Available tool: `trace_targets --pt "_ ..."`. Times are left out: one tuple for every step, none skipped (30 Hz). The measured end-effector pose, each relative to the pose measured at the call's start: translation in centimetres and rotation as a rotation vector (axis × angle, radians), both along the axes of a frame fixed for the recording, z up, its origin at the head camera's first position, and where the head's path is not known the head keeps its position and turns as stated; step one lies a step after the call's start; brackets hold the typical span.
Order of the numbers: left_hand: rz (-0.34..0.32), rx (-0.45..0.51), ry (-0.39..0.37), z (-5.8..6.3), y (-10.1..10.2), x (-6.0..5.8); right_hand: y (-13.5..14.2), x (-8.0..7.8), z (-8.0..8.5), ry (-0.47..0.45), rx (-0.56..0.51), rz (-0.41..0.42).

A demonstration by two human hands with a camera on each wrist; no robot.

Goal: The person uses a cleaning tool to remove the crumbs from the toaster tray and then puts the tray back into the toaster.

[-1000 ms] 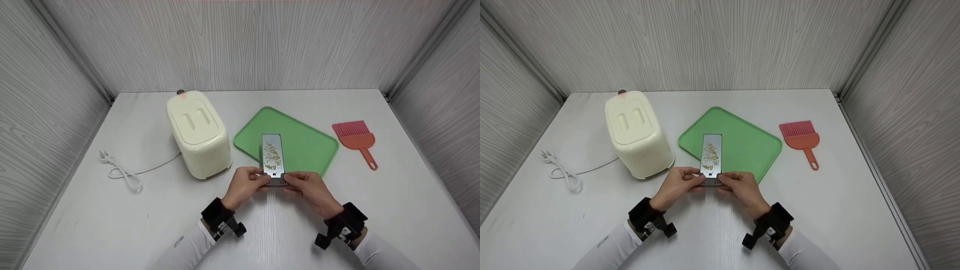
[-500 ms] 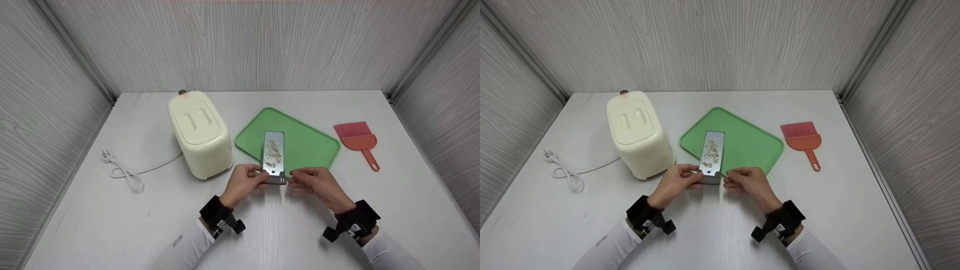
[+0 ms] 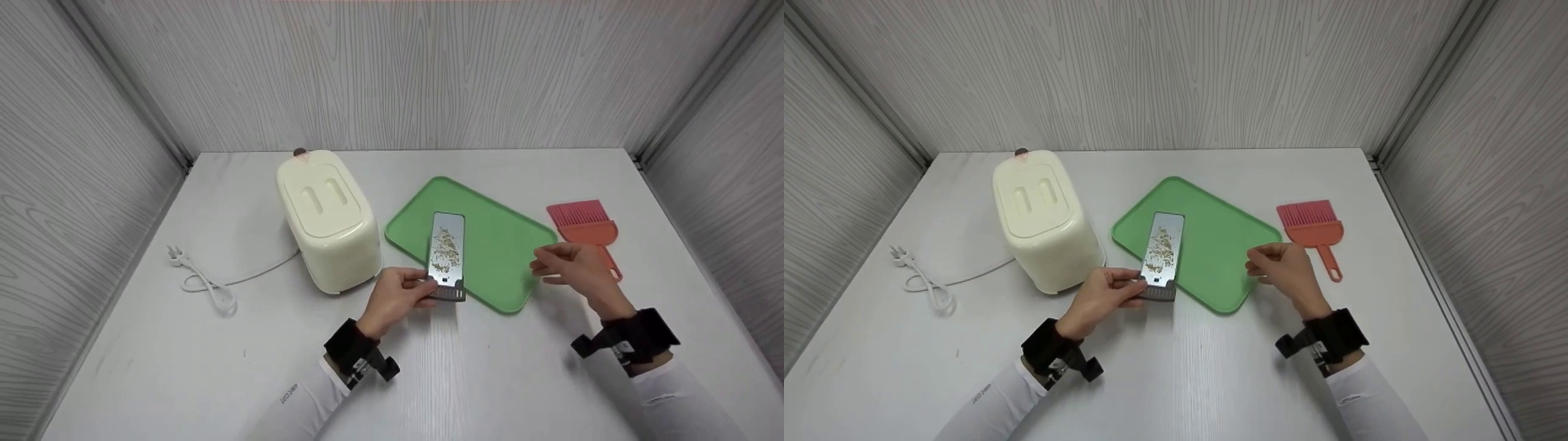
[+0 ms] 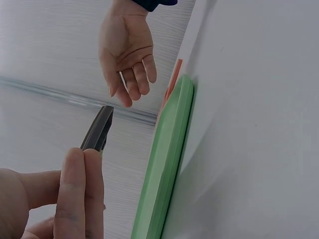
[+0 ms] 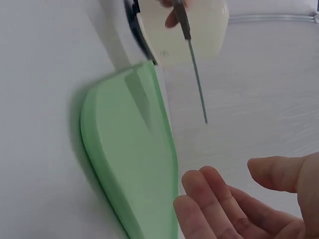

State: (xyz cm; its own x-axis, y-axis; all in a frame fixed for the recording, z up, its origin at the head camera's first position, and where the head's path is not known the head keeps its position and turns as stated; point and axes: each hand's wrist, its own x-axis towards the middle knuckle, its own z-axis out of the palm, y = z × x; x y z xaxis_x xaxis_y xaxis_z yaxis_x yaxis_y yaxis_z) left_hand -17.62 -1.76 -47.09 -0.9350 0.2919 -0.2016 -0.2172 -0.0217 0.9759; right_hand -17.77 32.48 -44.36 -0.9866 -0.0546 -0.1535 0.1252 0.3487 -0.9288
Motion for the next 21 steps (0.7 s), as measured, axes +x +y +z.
trace_targets --pt "-0.001 0.004 -0.003 0.0 0.0 0.0 0.7 -0.2 0.1 0.008 0.028 -0.007" --pt "-0.001 0.009 -0.005 0.0 0.0 0.0 1.4 -0.4 0.1 0.017 0.056 -0.01" --pt "0.0 0.013 -0.008 0.0 0.0 -0.1 2.1 -0.6 0.2 0.027 0.088 -0.015" --pt "0.0 0.016 -0.012 0.0 0.0 -0.1 2.8 -0.8 0.3 0.039 0.117 -0.02" --pt "0.0 0.019 -0.014 0.1 0.0 -0.1 3.4 -1.0 0.4 0.047 0.145 -0.022" --pt "-0.001 0.016 -0.014 0.1 0.0 -0.1 4.0 -1.2 0.6 0.052 0.169 -0.025" --pt "0.001 0.015 -0.019 0.0 0.0 -0.1 4.6 -1.3 0.7 0.056 0.185 -0.026" --pt "0.002 0.014 -0.019 0.1 0.0 -0.1 5.2 -1.5 0.9 0.061 0.203 -0.026" --pt "0.002 0.013 -0.019 0.1 0.0 -0.1 5.8 -1.6 1.1 0.061 0.219 -0.032" --pt "0.001 0.013 -0.018 0.1 0.0 -0.1 6.3 -1.7 1.3 0.061 0.229 -0.039" --pt "0.001 0.014 -0.015 0.1 0.0 -0.1 6.8 -1.8 1.5 0.057 0.235 -0.046" --pt "0.0 0.014 -0.013 0.1 0.0 -0.1 7.3 -1.9 1.7 0.054 0.245 -0.055" --pt "0.0 0.013 -0.013 0.1 0.0 -0.1 7.7 -2.1 1.8 0.053 0.259 -0.064" --pt "-0.002 0.012 -0.011 0.1 0.0 -0.1 8.1 -2.2 1.9 0.055 0.279 -0.072" --pt "-0.003 0.01 -0.01 0.1 0.0 -0.1 8.5 -2.3 1.9 0.056 0.306 -0.084" --pt "-0.003 0.008 -0.009 0.1 0.0 -0.1 8.8 -2.4 1.9 0.058 0.342 -0.089" --pt "-0.004 0.006 -0.01 0.1 0.0 -0.1 9.1 -2.5 1.8 0.06 0.379 -0.092" --pt "-0.004 0.003 -0.011 0.1 0.0 0.0 9.4 -2.7 1.7 0.064 0.424 -0.094" --pt "-0.004 0.001 -0.013 0.1 0.0 0.0 9.6 -2.8 1.6 0.067 0.467 -0.095" --pt "-0.004 -0.001 -0.014 0.1 0.0 -0.1 9.9 -2.9 1.4 0.068 0.509 -0.095" --pt "-0.005 -0.003 -0.014 0.1 0.0 -0.1 10.2 -3.0 1.2 0.064 0.548 -0.094"
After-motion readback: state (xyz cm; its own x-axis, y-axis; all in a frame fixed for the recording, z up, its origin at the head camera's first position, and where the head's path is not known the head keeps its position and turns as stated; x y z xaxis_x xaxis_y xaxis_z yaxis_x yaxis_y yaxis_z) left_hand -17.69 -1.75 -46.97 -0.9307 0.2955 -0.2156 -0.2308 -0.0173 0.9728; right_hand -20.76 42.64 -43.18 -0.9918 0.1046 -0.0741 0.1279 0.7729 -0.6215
